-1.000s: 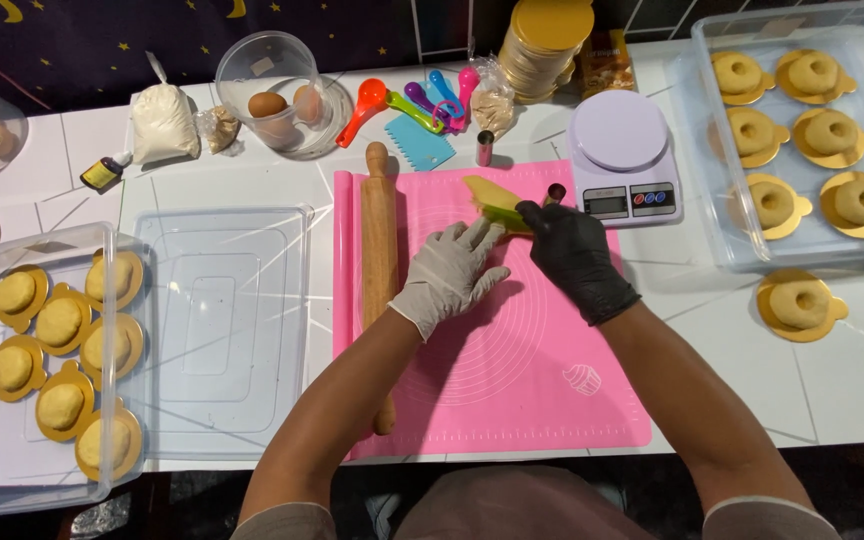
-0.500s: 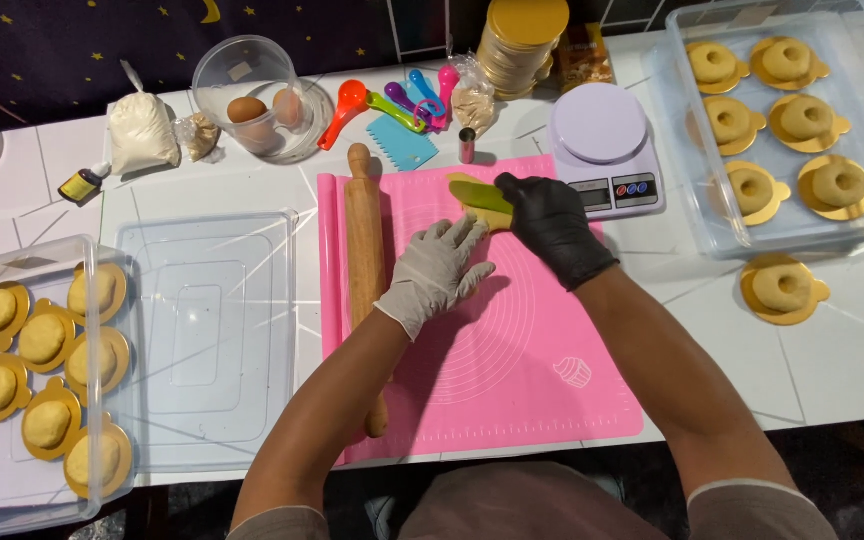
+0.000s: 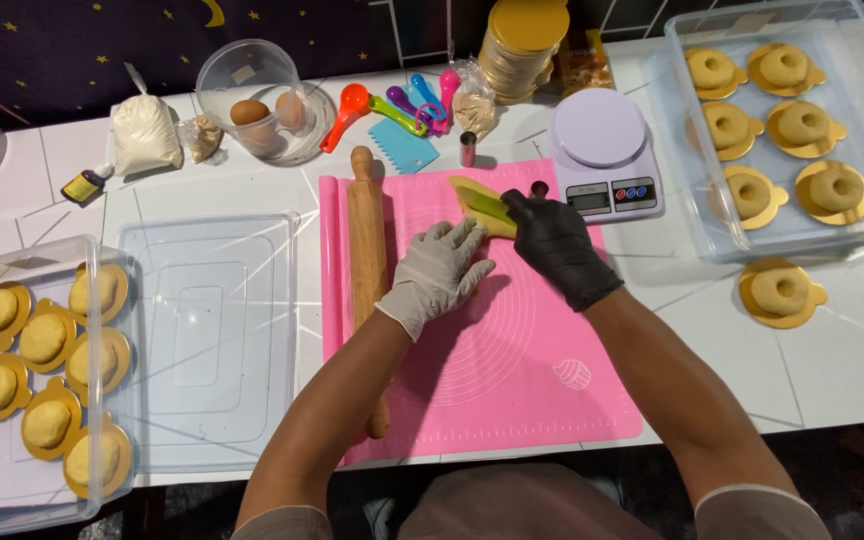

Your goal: Rolling out dough with a rolling pin, cutting it into portions with a scraper, and weighing each portion on a digital scale.

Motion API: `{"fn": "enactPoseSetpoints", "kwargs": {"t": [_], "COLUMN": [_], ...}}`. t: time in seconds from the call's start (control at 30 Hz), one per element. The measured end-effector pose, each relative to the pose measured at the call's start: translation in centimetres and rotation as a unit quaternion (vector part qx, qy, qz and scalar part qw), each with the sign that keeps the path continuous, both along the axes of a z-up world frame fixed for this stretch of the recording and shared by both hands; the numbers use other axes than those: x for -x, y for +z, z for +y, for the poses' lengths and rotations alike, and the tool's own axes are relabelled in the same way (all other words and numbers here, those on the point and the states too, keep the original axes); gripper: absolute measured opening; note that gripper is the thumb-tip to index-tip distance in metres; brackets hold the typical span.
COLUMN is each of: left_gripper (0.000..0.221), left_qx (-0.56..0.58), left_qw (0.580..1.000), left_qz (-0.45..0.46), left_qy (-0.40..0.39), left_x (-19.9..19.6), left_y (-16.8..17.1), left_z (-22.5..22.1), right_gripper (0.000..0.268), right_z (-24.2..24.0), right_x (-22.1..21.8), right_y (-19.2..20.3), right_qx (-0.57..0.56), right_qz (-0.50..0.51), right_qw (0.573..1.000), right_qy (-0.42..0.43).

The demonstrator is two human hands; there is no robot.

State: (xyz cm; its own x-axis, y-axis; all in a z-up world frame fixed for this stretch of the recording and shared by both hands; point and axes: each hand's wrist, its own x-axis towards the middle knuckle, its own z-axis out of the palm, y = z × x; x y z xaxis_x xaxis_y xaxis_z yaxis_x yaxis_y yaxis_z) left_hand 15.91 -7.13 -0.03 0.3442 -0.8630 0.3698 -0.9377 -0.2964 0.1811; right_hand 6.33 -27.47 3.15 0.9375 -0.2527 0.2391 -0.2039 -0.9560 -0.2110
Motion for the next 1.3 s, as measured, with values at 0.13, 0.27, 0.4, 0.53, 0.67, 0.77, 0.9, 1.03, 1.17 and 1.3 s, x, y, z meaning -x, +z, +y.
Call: {"fn": "enactPoseSetpoints", "kwargs": {"t": [0.13,0.27,0.4,0.53,0.67,0.77,0.9,1.03,1.17,1.3], "left_gripper": [0.056,0.048,0.043,0.039,0.032,0.022,0.031,0.03,0.066,0.058], "left_qx": [0.012,0.058,0.093,0.11,0.109,0.088,0.092,0.046,-0.075,-0.224], "left_qw": [1.0,0.998,0.995,0.994,0.993,0.993,0.975,0.971,0.983,0.973], "left_qz": [-0.002,-0.01,-0.022,-0.022,0.033,0.062,0.192,0.212,0.16,0.035], "left_qy": [-0.003,-0.001,0.002,0.005,0.021,0.038,0.061,0.103,0.056,0.043], "left_x": [-0.1,-0.2,-0.3,-0.5,-1.1,-2.1,-2.6,-1.8,-0.7,0.0], "left_y": [-0.4,-0.7,-1.0,-2.0,-4.3,-5.3,-6.4,-3.7,-0.2,3.0], "left_z": [0.0,-0.1,-0.1,-0.8,-1.9,-1.5,-1.0,-0.8,-0.8,-2.4], "right_gripper": [0.02,0.021,0.029,0.027,0.026,0.022,0.015,0.014,0.019,0.02], "right_z": [0.2,0.1,0.4,0.9,1.0,1.3,1.4,1.4,0.0,-0.1], "right_x": [0.1,0.2,0.9,1.4,2.7,4.0,5.9,8.5,11.5,11.9], "right_y": [1.3,1.7,3.2,4.0,4.1,4.0,3.3,2.4,1.7,1.6], "right_qx": [-0.03,-0.094,-0.11,-0.174,-0.122,-0.081,-0.07,-0.157,-0.196,-0.106], "right_qz": [0.03,0.037,0.014,0.023,0.04,0.037,-0.015,-0.1,-0.132,-0.183], "right_qw": [0.999,0.995,0.994,0.984,0.991,0.995,0.997,0.982,0.972,0.977], "right_qy": [-0.021,-0.02,0.013,0.006,0.037,0.036,0.039,0.035,0.006,-0.022]}}
